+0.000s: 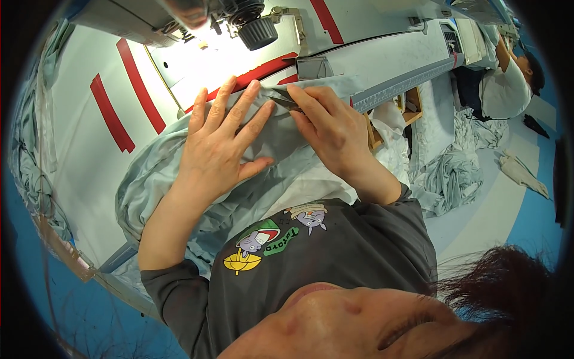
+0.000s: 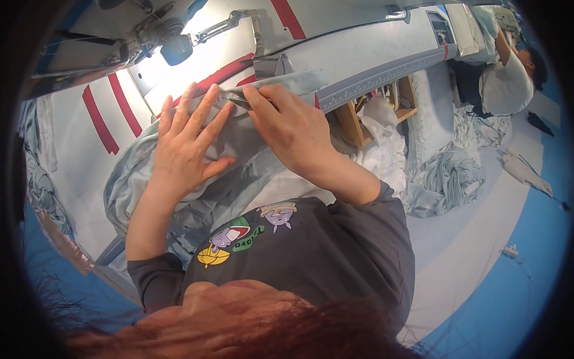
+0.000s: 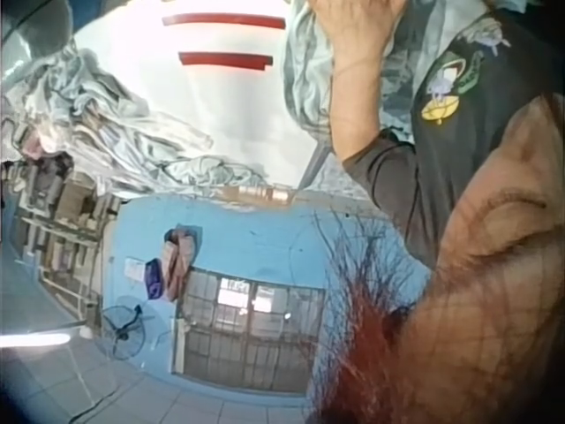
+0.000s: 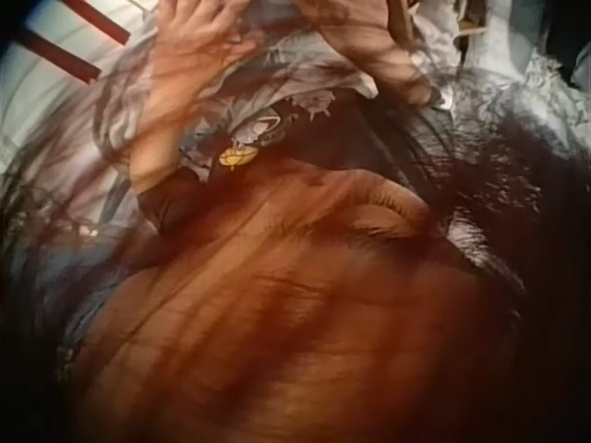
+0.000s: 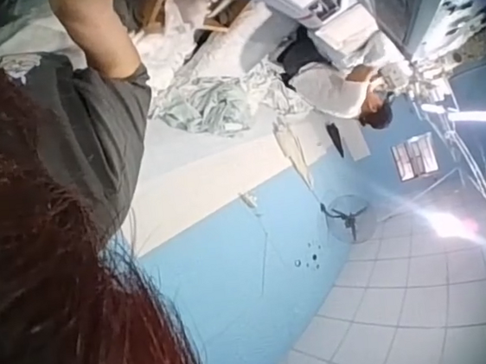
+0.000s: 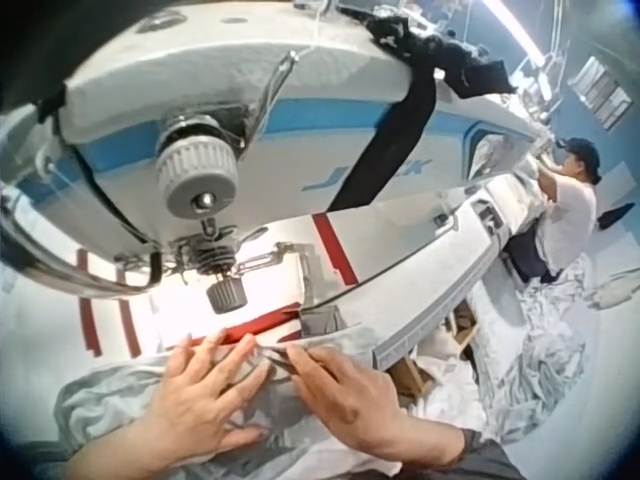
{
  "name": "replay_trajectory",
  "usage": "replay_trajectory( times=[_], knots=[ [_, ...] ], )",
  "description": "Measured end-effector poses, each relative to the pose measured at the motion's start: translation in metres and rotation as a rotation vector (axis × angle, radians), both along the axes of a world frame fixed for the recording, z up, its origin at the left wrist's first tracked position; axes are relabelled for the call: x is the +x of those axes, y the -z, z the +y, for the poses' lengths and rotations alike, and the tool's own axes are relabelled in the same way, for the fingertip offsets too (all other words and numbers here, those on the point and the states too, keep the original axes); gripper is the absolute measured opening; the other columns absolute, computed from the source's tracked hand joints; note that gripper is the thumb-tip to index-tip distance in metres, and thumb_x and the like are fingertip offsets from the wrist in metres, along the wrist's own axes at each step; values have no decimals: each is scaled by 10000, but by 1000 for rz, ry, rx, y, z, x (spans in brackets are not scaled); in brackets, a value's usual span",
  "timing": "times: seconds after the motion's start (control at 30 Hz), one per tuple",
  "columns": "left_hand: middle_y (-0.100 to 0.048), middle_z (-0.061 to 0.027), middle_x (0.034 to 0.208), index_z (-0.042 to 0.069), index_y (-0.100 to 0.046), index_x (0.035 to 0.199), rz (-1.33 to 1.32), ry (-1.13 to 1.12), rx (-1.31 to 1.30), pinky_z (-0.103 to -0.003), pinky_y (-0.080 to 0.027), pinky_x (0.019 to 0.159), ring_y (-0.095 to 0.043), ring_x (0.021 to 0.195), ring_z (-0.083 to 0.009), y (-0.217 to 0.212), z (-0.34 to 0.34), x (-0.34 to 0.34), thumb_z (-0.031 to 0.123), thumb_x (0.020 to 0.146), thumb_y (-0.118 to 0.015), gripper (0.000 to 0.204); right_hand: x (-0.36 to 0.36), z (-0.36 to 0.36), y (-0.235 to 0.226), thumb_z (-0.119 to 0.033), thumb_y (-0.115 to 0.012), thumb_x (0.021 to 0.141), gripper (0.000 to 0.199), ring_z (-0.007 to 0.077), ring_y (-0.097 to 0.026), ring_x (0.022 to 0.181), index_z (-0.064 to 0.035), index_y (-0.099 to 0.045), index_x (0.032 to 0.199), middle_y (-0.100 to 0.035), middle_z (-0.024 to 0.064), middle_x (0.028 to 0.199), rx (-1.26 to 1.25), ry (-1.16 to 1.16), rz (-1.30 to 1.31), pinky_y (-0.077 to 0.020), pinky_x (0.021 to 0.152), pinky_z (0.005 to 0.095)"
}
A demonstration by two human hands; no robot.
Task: The recorder is using an industrial sewing machine to join pieces of light-colored fabric together.
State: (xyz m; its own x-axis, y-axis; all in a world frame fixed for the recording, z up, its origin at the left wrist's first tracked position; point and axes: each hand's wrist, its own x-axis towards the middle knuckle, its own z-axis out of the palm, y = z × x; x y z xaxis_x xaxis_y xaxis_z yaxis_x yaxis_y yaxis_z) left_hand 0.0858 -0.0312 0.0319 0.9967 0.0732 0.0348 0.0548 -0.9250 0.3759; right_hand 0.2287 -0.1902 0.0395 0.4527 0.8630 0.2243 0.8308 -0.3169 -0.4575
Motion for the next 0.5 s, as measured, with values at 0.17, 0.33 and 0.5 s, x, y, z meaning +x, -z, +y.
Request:
replay_trajectory(
  times=[0.17, 0.33, 0.5],
  knots=[
    [-346, -73, 1486, 204, -462, 1374, -4, -2, -12, -572, -187, 1103, -271, 1387, -347, 0, 0, 0, 462, 624, -740, 841, 0, 1, -2, -70, -691, 789, 407, 211, -642, 712, -114, -601, 1184, -611, 29, 993, -8, -6, 0, -501, 578, 317],
    [-344, -74, 1487, 196, -465, 1371, -3, -3, -15, -572, -189, 1102, -271, 1388, -347, -1, 0, 0, 453, 618, -745, 844, 0, 2, -2, -74, -686, 789, 419, 214, -646, 721, -123, -595, 1195, -605, 25, 1005, -35, -3, -18, -507, 583, 323],
    [-340, -75, 1490, 188, -471, 1365, -3, 3, -8, -575, -190, 1102, -271, 1387, -347, 0, 1, 0, 454, 619, -744, 837, -2, 2, 0, -77, -689, 785, 428, 213, -645, 733, -126, -593, 1200, -602, 23, 1009, -49, 6, -37, -508, 584, 323]
  ],
)
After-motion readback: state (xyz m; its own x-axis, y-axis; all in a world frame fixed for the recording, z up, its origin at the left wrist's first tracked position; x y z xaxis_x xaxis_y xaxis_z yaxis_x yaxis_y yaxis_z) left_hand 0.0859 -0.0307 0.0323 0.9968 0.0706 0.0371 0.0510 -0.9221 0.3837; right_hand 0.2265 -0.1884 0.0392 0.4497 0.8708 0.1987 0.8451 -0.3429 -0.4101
